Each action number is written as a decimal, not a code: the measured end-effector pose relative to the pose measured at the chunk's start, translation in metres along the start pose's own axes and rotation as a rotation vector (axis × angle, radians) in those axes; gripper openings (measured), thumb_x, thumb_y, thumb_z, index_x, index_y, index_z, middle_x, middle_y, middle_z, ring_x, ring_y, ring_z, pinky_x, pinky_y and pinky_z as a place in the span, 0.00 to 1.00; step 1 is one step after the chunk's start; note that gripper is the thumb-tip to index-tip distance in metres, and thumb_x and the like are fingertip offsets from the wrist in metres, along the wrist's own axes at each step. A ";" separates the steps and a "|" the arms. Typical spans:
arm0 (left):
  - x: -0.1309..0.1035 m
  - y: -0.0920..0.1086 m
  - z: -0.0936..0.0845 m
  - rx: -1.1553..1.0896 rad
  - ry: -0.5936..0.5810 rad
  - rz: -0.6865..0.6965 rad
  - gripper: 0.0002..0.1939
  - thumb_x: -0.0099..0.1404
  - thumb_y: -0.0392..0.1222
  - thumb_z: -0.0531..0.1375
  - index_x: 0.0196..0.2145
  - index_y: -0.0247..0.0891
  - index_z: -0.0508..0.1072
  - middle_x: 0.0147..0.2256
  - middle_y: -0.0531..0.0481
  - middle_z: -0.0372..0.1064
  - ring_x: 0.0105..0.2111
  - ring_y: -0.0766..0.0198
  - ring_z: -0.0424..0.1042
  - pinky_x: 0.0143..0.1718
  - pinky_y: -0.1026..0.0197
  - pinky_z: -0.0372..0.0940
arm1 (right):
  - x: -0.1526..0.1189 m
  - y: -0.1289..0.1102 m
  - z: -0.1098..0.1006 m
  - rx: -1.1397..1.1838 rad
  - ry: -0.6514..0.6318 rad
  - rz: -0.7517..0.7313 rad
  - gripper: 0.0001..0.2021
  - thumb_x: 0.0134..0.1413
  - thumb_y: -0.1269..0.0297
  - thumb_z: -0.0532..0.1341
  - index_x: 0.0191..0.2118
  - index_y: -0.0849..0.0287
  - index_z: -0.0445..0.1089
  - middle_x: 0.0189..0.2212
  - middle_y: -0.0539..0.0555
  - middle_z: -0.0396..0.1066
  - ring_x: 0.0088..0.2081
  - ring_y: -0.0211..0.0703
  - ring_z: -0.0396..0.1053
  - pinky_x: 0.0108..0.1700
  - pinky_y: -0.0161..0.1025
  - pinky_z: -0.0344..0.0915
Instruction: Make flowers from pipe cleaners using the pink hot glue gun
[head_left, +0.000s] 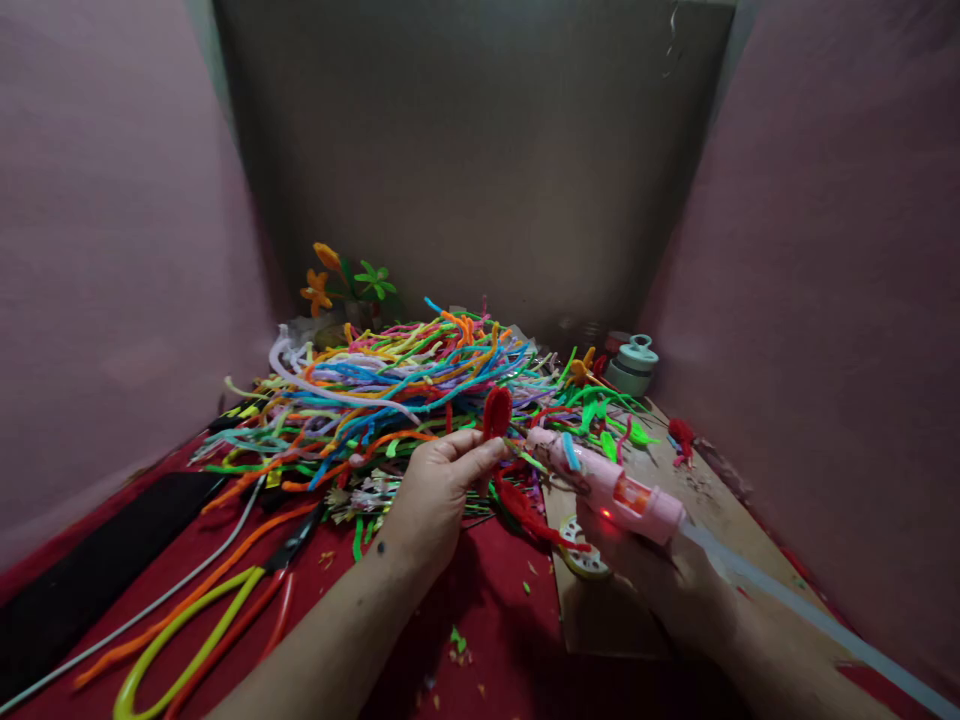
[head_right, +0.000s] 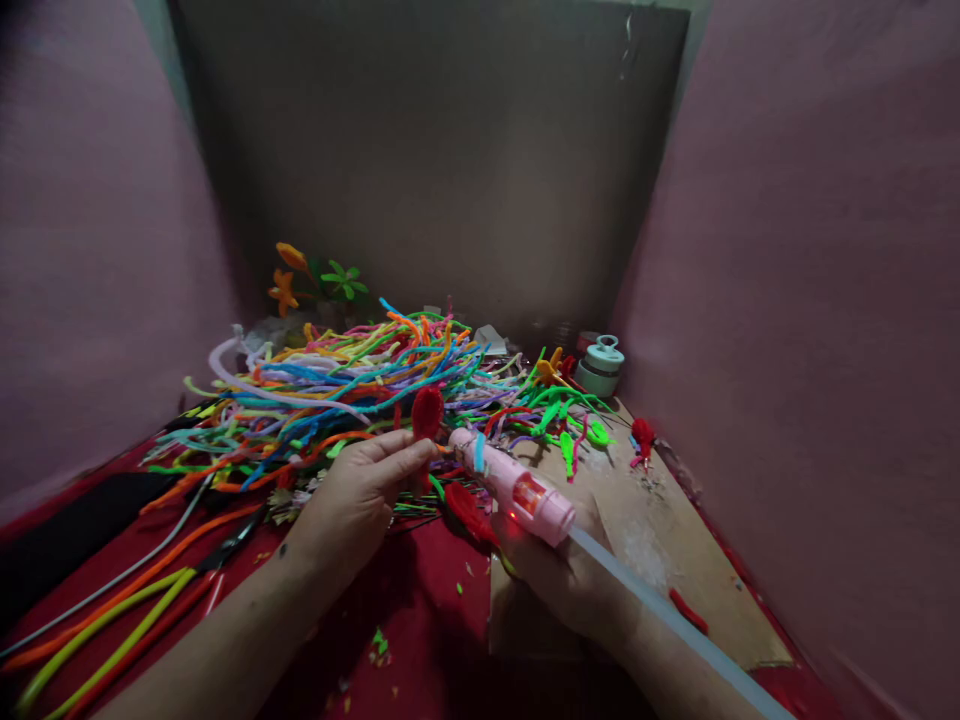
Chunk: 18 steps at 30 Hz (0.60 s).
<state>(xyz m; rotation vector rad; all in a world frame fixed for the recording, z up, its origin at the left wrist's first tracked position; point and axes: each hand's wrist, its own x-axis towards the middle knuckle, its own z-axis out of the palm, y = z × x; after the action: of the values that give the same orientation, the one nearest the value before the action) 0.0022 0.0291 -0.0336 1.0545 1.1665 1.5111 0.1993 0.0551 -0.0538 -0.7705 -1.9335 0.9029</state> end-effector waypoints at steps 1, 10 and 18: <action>0.000 0.000 0.000 -0.005 0.003 -0.005 0.12 0.54 0.46 0.62 0.30 0.34 0.76 0.27 0.51 0.70 0.26 0.68 0.63 0.30 0.66 0.57 | 0.001 -0.001 0.000 -0.018 -0.011 -0.016 0.11 0.53 0.65 0.57 0.43 0.57 0.70 0.25 0.51 0.71 0.24 0.40 0.66 0.24 0.33 0.66; -0.001 0.002 0.002 -0.052 -0.006 -0.036 0.10 0.55 0.43 0.62 0.31 0.34 0.76 0.28 0.50 0.72 0.27 0.68 0.65 0.30 0.66 0.59 | 0.002 -0.013 0.000 -0.050 0.031 -0.071 0.12 0.54 0.63 0.56 0.44 0.52 0.71 0.17 0.50 0.67 0.20 0.42 0.67 0.20 0.35 0.66; -0.003 0.006 0.006 -0.063 -0.001 -0.050 0.08 0.54 0.41 0.63 0.27 0.33 0.76 0.23 0.53 0.68 0.22 0.73 0.61 0.25 0.70 0.56 | 0.002 -0.007 0.000 -0.004 -0.011 -0.015 0.10 0.55 0.63 0.56 0.41 0.56 0.71 0.16 0.49 0.66 0.18 0.40 0.65 0.17 0.34 0.63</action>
<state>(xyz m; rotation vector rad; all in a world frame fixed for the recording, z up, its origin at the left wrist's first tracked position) 0.0078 0.0265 -0.0271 0.9769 1.1296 1.4987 0.1971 0.0525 -0.0477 -0.7540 -1.9491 0.8961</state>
